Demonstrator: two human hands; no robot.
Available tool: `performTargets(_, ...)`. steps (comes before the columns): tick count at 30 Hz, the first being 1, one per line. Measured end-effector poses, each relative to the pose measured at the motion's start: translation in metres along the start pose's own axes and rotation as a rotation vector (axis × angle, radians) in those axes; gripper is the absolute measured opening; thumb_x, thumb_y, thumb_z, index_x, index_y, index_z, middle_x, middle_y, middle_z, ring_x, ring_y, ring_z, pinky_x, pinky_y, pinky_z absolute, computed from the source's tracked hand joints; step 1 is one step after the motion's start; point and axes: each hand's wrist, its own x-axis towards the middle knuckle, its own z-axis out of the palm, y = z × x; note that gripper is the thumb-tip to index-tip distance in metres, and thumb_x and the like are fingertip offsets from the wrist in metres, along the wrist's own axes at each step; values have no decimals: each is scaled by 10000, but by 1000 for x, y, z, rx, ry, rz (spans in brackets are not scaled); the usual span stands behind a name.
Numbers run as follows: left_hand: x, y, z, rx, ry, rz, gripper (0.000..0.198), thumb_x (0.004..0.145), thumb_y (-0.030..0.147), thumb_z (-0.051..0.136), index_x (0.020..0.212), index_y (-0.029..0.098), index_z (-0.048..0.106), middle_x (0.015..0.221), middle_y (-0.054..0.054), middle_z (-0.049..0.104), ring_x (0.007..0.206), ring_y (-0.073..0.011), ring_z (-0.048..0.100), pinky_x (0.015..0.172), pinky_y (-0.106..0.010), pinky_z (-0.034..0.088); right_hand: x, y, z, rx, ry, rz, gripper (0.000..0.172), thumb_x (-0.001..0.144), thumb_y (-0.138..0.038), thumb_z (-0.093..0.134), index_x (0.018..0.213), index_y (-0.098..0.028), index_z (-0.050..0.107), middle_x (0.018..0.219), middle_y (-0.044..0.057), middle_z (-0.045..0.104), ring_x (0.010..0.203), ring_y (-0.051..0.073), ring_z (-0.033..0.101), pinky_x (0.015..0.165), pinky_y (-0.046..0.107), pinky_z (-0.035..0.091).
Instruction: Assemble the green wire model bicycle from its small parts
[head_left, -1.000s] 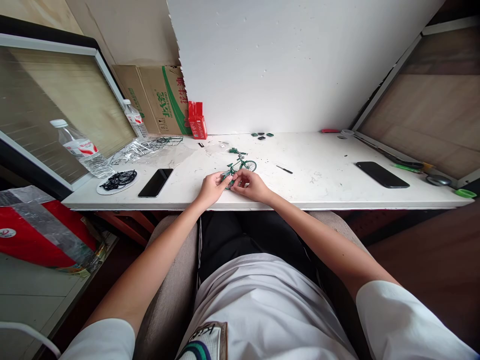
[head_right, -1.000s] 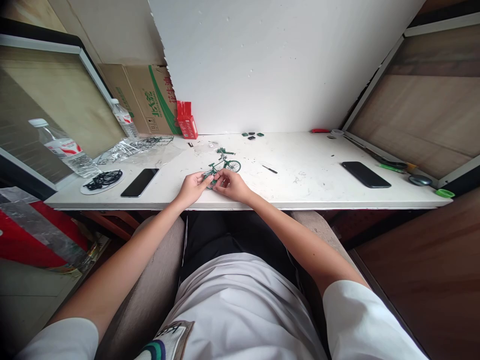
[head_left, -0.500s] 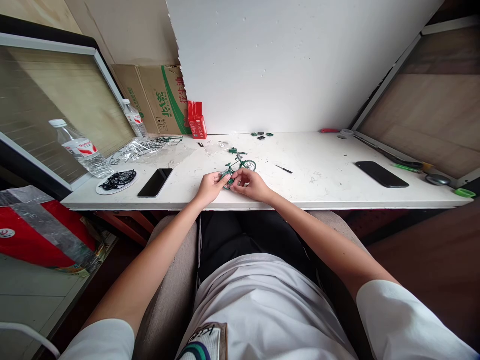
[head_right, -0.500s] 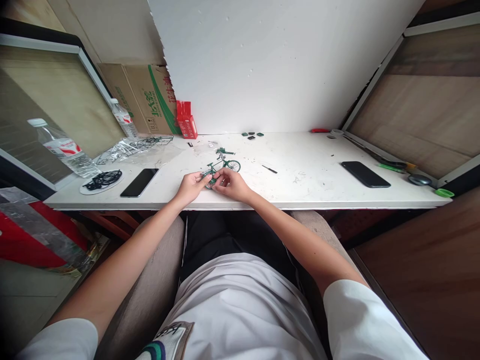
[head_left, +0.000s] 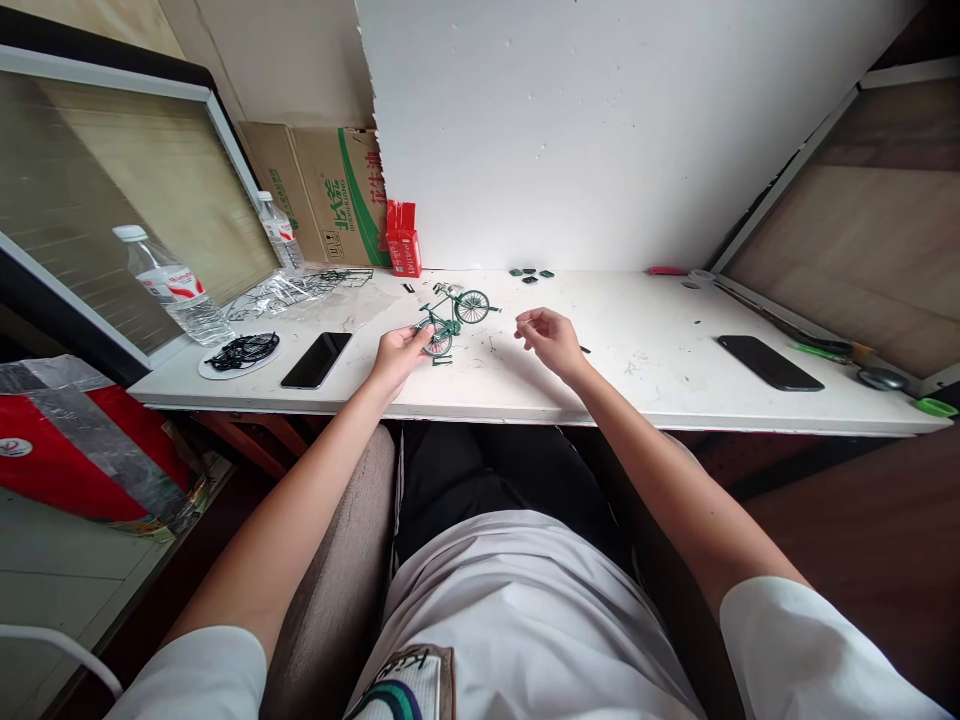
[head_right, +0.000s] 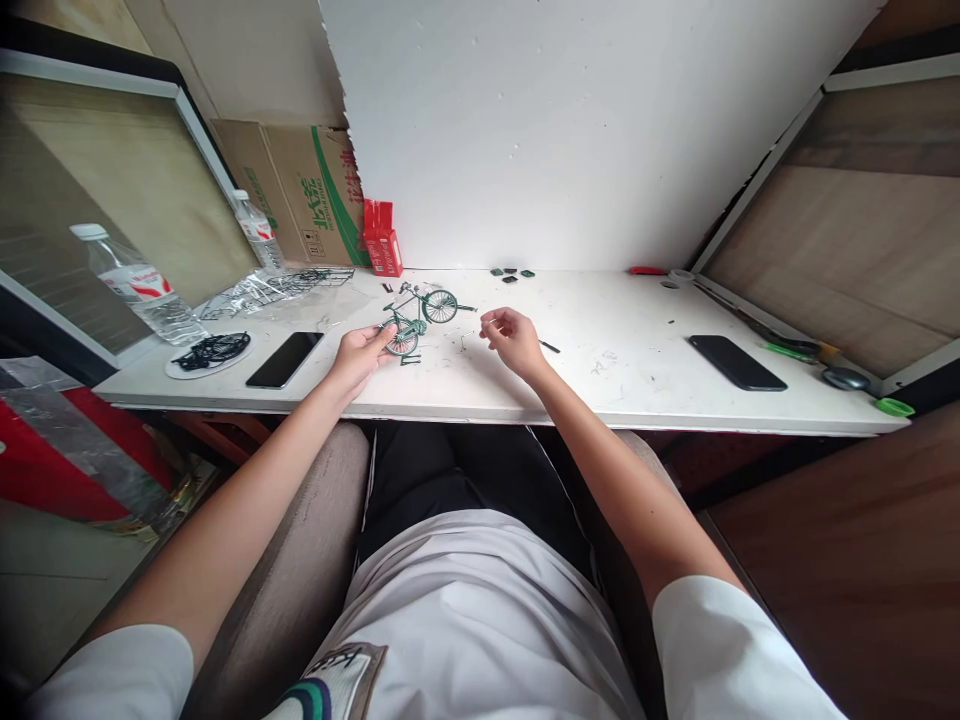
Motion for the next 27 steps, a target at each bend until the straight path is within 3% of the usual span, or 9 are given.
performTargets(4, 1, -2, -3, -34, 48, 6, 612, 677, 572, 1006, 1026, 110, 809, 1105, -140, 823, 1005, -234, 763, 897, -348, 613, -6, 6, 4, -315, -147, -33, 152, 1005, -304, 726, 1059, -180, 796, 1085, 116, 835, 942, 238, 756, 874, 373, 606)
performTargets(10, -1, -6, -2, -63, 47, -22, 593, 669, 555, 1014, 992, 103, 809, 1069, -127, 815, 964, -217, 752, 936, -382, 613, 2, 8, 14, -646, -254, -13, 248, 1024, -190, 654, 1206, -162, 820, 1240, 136, 829, 1005, 272, 773, 898, 355, 577)
performTargets(19, -1, -16, -3, -63, 64, -19, 624, 647, 586, 1011, 993, 109, 807, 1081, -141, 820, 986, -229, 757, 957, -389, 610, 49, 23, 9, -841, -289, 27, 331, 1045, -159, 576, 1299, -193, 787, 1307, 133, 786, 1046, 245, 733, 863, 314, 540)
performTargets(27, -1, -16, -2, -66, 37, -29, 714, 610, 612, 1020, 1062, 100, 811, 1065, -143, 831, 928, -223, 767, 943, -402, 620, 58, 30, 16, -879, -323, -17, 257, 1051, -255, 617, 1173, -198, 836, 1280, 126, 777, 1047, 251, 719, 908, 317, 553)
